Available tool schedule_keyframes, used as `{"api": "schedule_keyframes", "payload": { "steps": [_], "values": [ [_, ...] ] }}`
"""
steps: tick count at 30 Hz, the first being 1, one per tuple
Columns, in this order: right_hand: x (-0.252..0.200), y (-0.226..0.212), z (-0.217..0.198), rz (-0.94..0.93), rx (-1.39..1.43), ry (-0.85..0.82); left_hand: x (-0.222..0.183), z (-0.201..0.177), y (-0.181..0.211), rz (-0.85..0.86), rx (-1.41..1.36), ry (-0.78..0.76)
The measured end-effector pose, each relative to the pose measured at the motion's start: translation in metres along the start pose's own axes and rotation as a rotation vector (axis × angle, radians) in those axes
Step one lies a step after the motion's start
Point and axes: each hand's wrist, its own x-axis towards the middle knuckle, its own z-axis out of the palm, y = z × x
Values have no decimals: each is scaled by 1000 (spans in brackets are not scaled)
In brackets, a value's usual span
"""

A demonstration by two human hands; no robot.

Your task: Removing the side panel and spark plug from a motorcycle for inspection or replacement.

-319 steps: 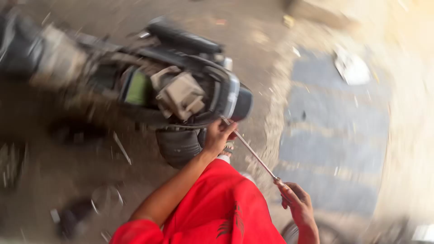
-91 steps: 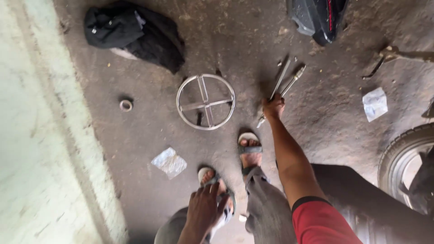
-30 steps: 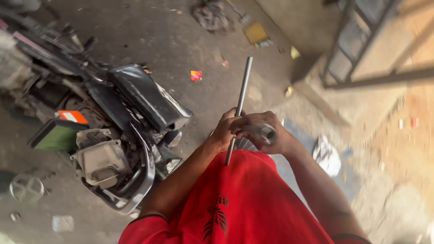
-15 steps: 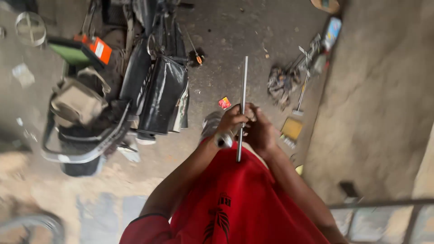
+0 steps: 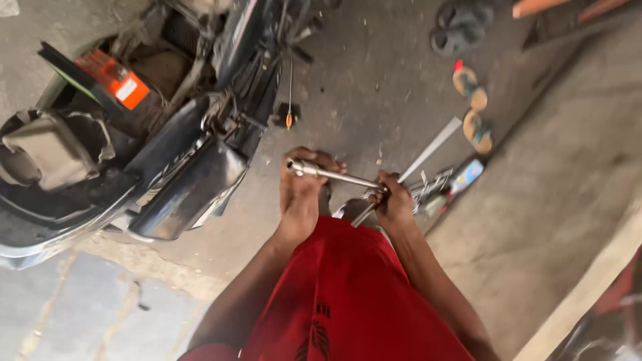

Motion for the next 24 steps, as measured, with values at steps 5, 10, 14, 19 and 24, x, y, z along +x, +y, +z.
{"api": "schedule_keyframes", "payload": {
  "steps": [5, 10, 14, 19, 24],
  "values": [
    [62, -73, -1, 172, 219, -428, 102, -40, -64, 65, -190, 536],
    [191, -84, -11, 450, -109, -664, 179, -144, -174, -190, 33, 856],
    [322, -47, 0, 482, 42, -1081, 199, -248, -284, -495, 670, 838],
    [480, 26, 60, 529, -177, -966, 224, -409, -422, -392, 1105, 972],
    [589, 104, 93, 354, -224, -1219, 245, -488, -472, -193, 1347, 1002]
  ]
}}
